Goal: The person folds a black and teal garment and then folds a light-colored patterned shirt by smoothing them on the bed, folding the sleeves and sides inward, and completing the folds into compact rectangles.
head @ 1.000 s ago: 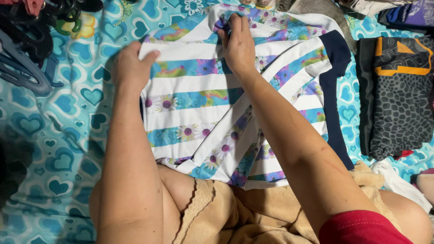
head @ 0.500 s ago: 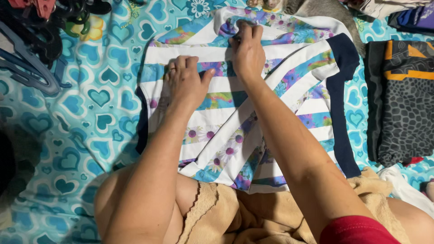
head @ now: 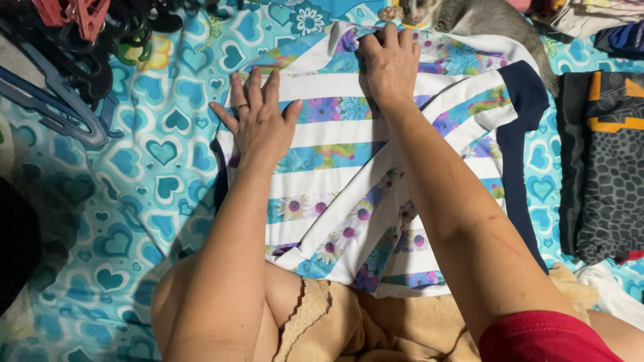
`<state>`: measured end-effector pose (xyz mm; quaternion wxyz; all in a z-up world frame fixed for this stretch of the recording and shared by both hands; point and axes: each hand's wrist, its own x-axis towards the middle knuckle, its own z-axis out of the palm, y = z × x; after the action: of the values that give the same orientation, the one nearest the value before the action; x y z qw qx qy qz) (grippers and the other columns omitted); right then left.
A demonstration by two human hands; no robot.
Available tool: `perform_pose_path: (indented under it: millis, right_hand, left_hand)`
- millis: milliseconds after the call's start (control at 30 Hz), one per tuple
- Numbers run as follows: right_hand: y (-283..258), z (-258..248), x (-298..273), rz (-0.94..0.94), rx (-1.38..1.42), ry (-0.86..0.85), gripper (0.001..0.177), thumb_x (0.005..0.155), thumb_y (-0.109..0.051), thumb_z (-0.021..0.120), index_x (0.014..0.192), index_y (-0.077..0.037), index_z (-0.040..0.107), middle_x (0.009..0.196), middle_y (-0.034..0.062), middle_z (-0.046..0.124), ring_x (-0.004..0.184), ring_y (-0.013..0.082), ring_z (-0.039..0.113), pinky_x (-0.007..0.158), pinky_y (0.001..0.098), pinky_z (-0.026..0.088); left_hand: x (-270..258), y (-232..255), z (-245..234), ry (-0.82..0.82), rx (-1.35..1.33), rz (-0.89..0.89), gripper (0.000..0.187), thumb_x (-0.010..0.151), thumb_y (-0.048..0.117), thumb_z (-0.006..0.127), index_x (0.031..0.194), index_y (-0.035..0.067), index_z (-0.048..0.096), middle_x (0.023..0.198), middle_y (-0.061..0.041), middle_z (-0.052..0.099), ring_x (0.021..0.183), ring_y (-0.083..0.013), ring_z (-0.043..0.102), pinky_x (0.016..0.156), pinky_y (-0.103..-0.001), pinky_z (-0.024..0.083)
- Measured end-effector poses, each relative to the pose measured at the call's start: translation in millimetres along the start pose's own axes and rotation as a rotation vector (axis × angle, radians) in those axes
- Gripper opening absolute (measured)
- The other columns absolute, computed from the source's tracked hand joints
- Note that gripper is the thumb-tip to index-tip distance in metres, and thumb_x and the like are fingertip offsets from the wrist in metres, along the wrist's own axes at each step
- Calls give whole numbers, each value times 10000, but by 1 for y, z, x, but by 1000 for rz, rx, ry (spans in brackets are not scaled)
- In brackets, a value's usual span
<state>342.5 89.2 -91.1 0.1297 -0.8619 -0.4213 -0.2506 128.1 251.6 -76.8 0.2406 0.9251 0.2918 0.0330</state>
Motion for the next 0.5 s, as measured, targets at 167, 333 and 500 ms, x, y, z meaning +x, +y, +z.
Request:
perform_pose_path:
  millis: [167, 333, 500]
  right_hand:
    - [5, -20, -14, -16, 62, -73, 219, 997, -262, 732, 1180, -148, 693, 1110, 106, 584, 1053, 334, 534, 872, 499, 383]
    - [52, -47, -43, -39, -147, -137, 265, 1026, -298, 706, 1250, -156, 707, 1127, 102, 600, 1136, 325, 546, 1146, 584, 315]
    - [142, -85, -72, -16, -352, -159, 280, 1124, -389, 641, 1096, -118, 710, 1144, 104, 651, 1174, 355, 553, 1130, 655, 268]
  left_hand:
    - [1, -1, -2, -3, 41, -10, 719, 982, 610, 498, 1586, 245, 355, 1689, -70, 175, 1553, -373, -39, 1111, -791, -99]
    - [2, -2, 0, -3, 49, -6, 734, 978, 624, 497, 1586, 244, 342, 1686, -70, 170, 1547, -371, -52, 1107, -787, -101]
    - [2, -3, 3, -11, 53, -15, 737, 972, 623, 497, 1592, 257, 339, 1693, -62, 170, 1556, -368, -55, 1118, -784, -99]
